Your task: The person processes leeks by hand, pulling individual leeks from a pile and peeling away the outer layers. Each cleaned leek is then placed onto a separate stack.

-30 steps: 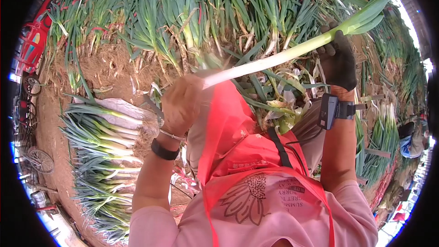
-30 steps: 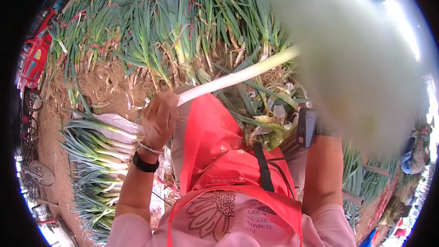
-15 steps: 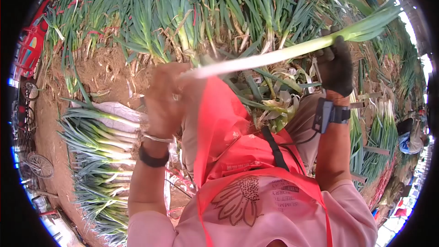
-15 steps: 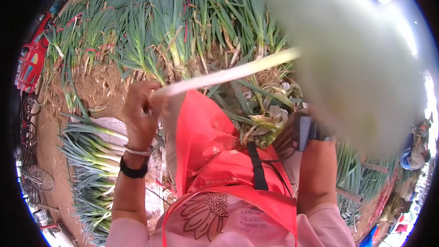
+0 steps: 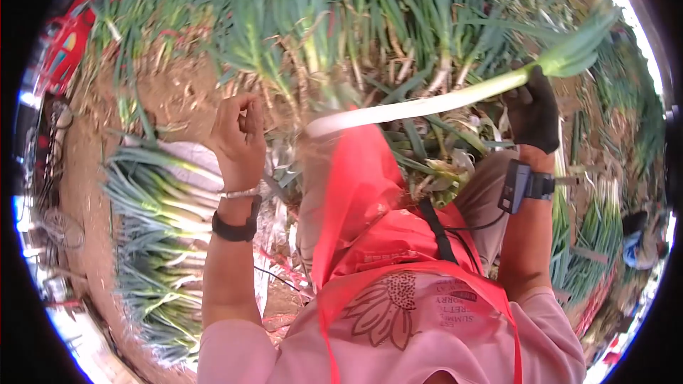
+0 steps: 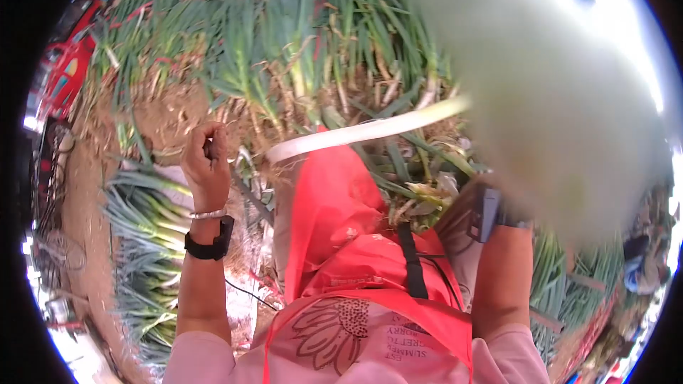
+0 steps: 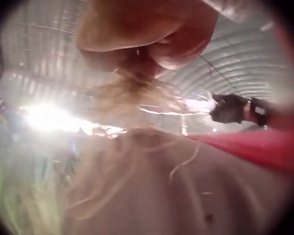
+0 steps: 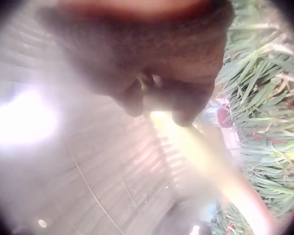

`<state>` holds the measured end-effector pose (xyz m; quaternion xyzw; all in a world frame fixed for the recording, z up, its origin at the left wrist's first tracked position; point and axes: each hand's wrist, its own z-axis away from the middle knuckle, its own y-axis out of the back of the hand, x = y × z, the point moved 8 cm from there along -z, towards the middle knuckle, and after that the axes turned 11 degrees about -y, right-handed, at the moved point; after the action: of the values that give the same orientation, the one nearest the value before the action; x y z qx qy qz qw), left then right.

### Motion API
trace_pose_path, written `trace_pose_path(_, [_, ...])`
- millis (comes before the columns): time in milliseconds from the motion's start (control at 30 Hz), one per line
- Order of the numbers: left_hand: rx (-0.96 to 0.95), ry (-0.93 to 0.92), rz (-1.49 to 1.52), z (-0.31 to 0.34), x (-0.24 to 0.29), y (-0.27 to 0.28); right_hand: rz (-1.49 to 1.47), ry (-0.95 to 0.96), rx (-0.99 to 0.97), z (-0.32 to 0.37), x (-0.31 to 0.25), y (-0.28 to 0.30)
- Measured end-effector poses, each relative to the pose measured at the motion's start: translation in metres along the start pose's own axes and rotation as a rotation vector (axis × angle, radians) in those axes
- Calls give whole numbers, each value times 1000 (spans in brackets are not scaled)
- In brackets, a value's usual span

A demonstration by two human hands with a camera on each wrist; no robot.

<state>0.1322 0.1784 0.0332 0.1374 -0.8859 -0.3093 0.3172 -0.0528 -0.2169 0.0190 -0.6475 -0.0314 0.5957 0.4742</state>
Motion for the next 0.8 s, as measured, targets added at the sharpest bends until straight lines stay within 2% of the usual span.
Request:
trace_pose_path(33, [17,114,-8,4,-11,13,-34,-20,5,-9,0,11])
trace_pose_path(67, [30,131,-29,7,-11,20,-66,-41,12,-19,3,20])
trace_pose_path(133, [-93,-64,13,12,15,9,-24,-5,106,-25,9,11])
trace_pose_path(167, [-117,-180,-5,15,29,5,49,-2,56,-23,11,-3])
trace_pose_path(200, [-95,-267,-111,22,30,1,541,346,270,-19,3,-7])
trace_pose_path(233, [-63,-350,-222,30,32,-3,372,129,33,-31,8,-6])
trace_pose_path(300, [-103,-250,-257,59,17,2,188,-92,-224,-37,20,-34])
trace_pose_path(333, [-133,-142,-163,75,12,8,183,-75,-241,-35,22,-57])
trace_pose_path(367, [-118,-107,-205,92,12,19,262,-90,-252,-36,25,-78])
trace_pose_path(400, [-137,8,-137,110,8,27,294,-36,-41,-14,30,-114])
trace_pose_path(433, [-150,119,-61,131,3,35,992,425,-95,4,17,-154])
trace_pose_path(467, [-137,153,-88,146,-2,35,1152,592,-151,12,22,-190])
trace_pose_path(533, [64,189,-78,187,-6,59,1191,700,-397,47,51,-279])
trace_pose_path(600, [135,276,-72,224,-2,84,1255,894,-683,97,86,-364])
trace_pose_path(633, [221,439,-70,252,-14,94,1327,1112,-816,134,103,-403])
trace_pose_path(667, [309,596,-62,276,-24,107,1417,1467,-922,175,122,-436])
trace_pose_path(700, [394,678,39,285,-23,128,1475,1891,-942,207,143,-456])
trace_pose_path(733, [432,700,-41,299,-22,149,1270,1062,-1245,243,153,-498])
trace_pose_path(767, [523,864,2,324,-32,164,1146,645,-1356,249,166,-507])
trace_pose_path(800, [596,1138,-78,328,-30,189,980,247,-1375,255,179,-515])
